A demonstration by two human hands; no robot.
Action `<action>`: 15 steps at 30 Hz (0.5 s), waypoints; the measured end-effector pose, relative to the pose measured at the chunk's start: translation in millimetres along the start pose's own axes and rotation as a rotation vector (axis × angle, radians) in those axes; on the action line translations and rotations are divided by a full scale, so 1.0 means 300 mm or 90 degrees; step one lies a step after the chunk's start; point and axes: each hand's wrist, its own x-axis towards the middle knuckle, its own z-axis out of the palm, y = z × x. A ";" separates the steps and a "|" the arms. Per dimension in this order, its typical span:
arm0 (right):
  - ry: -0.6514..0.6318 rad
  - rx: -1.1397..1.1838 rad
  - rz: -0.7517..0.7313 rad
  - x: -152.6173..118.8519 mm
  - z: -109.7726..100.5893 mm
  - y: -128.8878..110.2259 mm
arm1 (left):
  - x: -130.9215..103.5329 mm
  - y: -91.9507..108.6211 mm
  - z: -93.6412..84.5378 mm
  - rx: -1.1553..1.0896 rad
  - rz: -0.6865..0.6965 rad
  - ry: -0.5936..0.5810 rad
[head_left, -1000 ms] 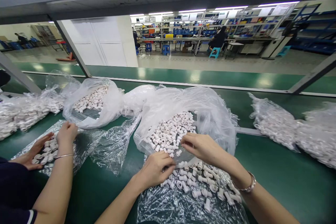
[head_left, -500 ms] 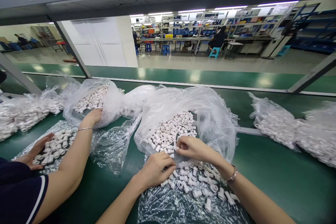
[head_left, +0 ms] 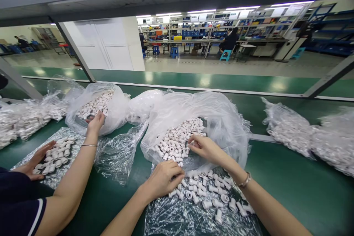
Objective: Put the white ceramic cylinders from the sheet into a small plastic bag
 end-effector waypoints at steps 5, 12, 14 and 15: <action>-0.054 -0.188 -0.051 -0.004 0.038 0.021 | -0.001 -0.001 -0.001 -0.004 -0.012 -0.007; -0.061 0.153 0.024 0.008 -0.011 0.026 | -0.001 -0.003 0.000 0.001 -0.012 -0.005; -0.047 0.385 0.061 0.008 -0.035 0.021 | 0.000 -0.003 0.001 0.000 -0.011 -0.007; -0.038 0.481 0.076 0.008 -0.046 0.019 | 0.000 -0.003 0.001 -0.001 -0.011 -0.008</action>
